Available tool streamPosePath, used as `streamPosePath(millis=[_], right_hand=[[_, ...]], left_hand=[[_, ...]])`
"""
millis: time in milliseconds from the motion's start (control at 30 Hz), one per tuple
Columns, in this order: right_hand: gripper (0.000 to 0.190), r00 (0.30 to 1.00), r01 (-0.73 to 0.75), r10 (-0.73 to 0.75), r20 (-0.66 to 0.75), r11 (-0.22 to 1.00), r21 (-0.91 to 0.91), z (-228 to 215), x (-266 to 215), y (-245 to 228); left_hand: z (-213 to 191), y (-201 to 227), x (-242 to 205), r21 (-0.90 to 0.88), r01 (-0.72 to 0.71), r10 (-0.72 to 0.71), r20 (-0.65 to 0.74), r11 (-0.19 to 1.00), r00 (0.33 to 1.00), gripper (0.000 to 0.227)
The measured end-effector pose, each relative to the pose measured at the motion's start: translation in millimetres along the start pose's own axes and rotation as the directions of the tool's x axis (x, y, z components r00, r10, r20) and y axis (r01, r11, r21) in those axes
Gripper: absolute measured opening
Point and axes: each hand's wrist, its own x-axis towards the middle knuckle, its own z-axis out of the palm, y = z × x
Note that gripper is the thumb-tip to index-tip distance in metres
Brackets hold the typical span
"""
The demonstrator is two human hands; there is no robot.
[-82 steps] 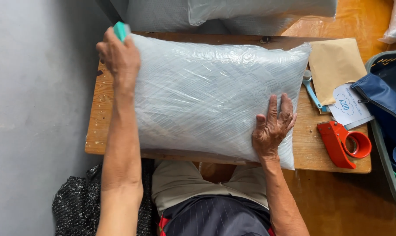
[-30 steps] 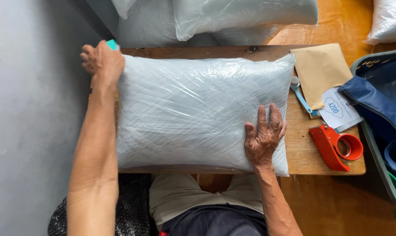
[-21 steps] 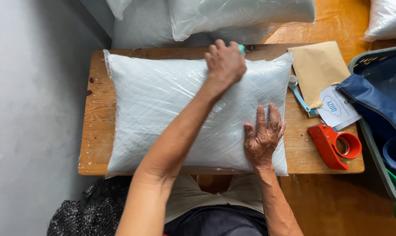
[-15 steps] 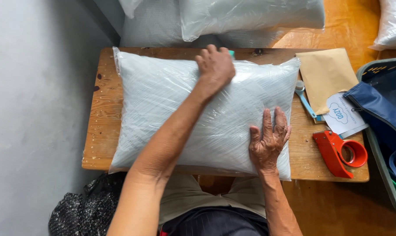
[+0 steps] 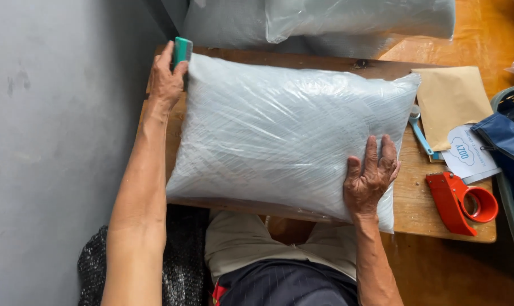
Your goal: The person repeatedly rubs a plastic-wrapped rectangular package with a green plastic tool to smooth the surface. The person holds the package with one hand while using the tool with the other, occasionally repositioning the package on the wooden table.
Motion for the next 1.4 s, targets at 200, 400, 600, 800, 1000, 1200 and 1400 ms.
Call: streamPosePath(millis=[200, 400, 600, 800, 1000, 1200, 1400], right_hand=[[0.066, 1.000, 0.012, -0.012, 0.011, 0.998, 0.054, 3.2, -0.8, 12.2], [0.066, 0.999, -0.038, 0.035, 0.038, 0.997, 0.067, 0.0, 0.2, 4.1], [0.067, 0.997, -0.076, 0.073, 0.041, 0.994, 0.078, 8.5, 5.3, 6.5], [0.065, 0.996, -0.073, 0.069, 0.056, 0.994, 0.079, 0.7, 5.1, 2.7], [0.066, 0.997, -0.075, 0.072, 0.042, 0.994, 0.083, 0.4, 5.8, 1.5], [0.065, 0.993, -0.089, 0.082, 0.087, 0.993, 0.082, -2.0, 3.7, 4.0], [0.067, 0.996, -0.074, 0.065, 0.061, 0.984, 0.162, -0.6, 1.1, 21.6]], left_hand=[[-57.0, 104.4, -99.6, -0.537, 0.128, 0.016, 0.255, 0.834, 0.967, 0.050], [-88.1, 59.6, -210.2, -0.624, 0.318, -0.072, 0.386, 0.714, 0.920, 0.057], [-112.9, 53.8, -307.4, -0.578, 0.431, -0.236, 0.382, 0.693, 0.893, 0.059], [-76.0, 56.6, -380.5, -0.686, 0.291, -0.393, 0.008, 0.667, 0.919, 0.060], [-3.4, 120.6, -377.3, -0.421, 0.077, -0.297, -0.487, 0.904, 0.821, 0.065], [91.1, 200.8, -379.8, -0.252, -0.133, 0.031, -0.371, 0.959, 0.928, 0.059], [80.0, 280.5, -368.8, -0.412, -0.422, 0.420, -0.101, 0.808, 0.902, 0.050]])
